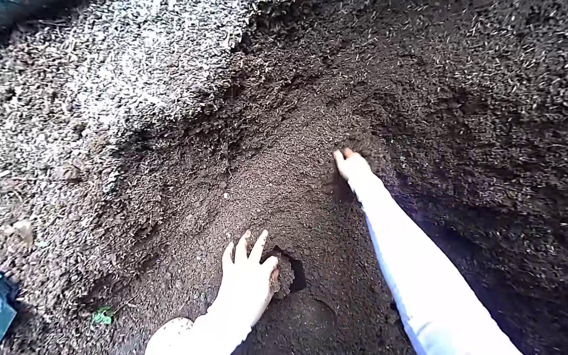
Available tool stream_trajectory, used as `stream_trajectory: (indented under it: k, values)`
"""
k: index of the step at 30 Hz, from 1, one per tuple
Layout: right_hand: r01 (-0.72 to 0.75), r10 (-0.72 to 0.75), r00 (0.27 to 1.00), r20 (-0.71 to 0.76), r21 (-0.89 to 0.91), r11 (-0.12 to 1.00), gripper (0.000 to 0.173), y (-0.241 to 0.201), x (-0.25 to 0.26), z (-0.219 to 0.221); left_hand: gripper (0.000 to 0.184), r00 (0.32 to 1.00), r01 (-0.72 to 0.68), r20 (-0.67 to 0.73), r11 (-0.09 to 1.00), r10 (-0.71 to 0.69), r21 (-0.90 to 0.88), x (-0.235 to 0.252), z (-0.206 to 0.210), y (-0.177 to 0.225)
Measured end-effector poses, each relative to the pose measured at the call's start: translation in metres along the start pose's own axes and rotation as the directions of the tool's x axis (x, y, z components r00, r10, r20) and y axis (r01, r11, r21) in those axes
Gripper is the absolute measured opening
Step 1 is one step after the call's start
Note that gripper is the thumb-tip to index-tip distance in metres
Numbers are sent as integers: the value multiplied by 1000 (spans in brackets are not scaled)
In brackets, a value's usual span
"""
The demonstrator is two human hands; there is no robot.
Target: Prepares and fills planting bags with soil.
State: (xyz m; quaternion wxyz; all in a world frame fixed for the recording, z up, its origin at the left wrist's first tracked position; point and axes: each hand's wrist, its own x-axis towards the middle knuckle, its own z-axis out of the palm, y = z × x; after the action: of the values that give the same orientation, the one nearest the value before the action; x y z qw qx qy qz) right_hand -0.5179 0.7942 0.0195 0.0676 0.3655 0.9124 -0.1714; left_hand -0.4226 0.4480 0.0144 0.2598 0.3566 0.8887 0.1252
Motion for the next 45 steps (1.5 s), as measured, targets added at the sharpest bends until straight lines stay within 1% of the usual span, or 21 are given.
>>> stream_trajectory:
  k: [3,5,8,10,12,13,14,15,17,20,22,24,26,27,29,31,32,35,37,42,45]
  values:
    - [-53,35,976,213,77,996,66,15,-6,4,35,966,-51,258,993,21,109,26,-7,14]
    - [-68,11,942,335,158,985,67,25,-30,-4,37,949,-114,309,983,65,142,39,-2,19]
    - [-137,-4,954,300,450,883,52,66,-101,-3,54,968,-172,202,980,149,103,38,1,13]
    - [-359,182,917,356,531,768,54,112,-159,24,61,982,-190,27,980,188,66,29,5,3]
    - [-668,322,717,618,478,570,72,157,-211,71,62,959,-219,-173,974,225,51,23,11,-10]
    - [-775,347,619,705,474,418,77,173,-230,100,60,943,-234,-232,971,237,40,20,12,-14]
    - [-822,368,569,735,522,230,77,181,-243,128,54,921,-256,-296,966,254,34,18,13,-16]
    - [-797,378,573,728,601,51,75,180,-249,151,44,899,-273,-347,961,267,32,15,13,-17]
    - [-652,372,639,674,730,-203,73,150,-240,177,28,871,-292,-403,956,281,37,8,13,-17]
    - [-490,339,697,631,765,-418,75,90,-208,187,22,875,-277,-406,961,262,24,-7,14,-12]
    - [-403,309,741,597,762,-506,78,62,-187,187,21,873,-272,-417,962,251,8,-14,15,-12]
    - [-329,228,825,517,768,-550,84,42,-164,183,21,875,-263,-426,965,229,-21,-16,17,-16]
    - [-296,156,885,439,789,-538,86,37,-154,186,25,915,-218,-363,973,177,-73,-18,21,-20]
    - [-287,159,889,429,794,-535,85,38,-154,187,28,945,-183,-293,976,143,-115,-18,22,-19]
    - [-284,154,895,418,803,-524,80,47,-156,189,37,999,-47,-33,972,41,-228,-14,13,-13]
    - [-290,115,912,394,817,-497,73,54,-166,178,49,983,72,186,950,-15,-303,-6,5,-10]
    - [-296,90,917,389,814,-500,68,57,-172,168,52,971,94,239,934,-9,-344,-3,5,-10]
    - [-343,-127,937,325,793,-504,59,61,-195,131,64,963,79,263,884,51,-460,2,4,-8]
    - [-415,-255,909,331,782,-465,56,60,-214,106,68,965,83,258,865,54,-495,2,0,-4]
    - [-563,-335,822,461,746,-355,62,29,-256,64,72,979,62,197,853,49,-518,-4,-2,4]
    - [-584,-302,799,520,790,-188,61,11,-265,49,65,982,68,187,877,26,-475,-13,-4,7]
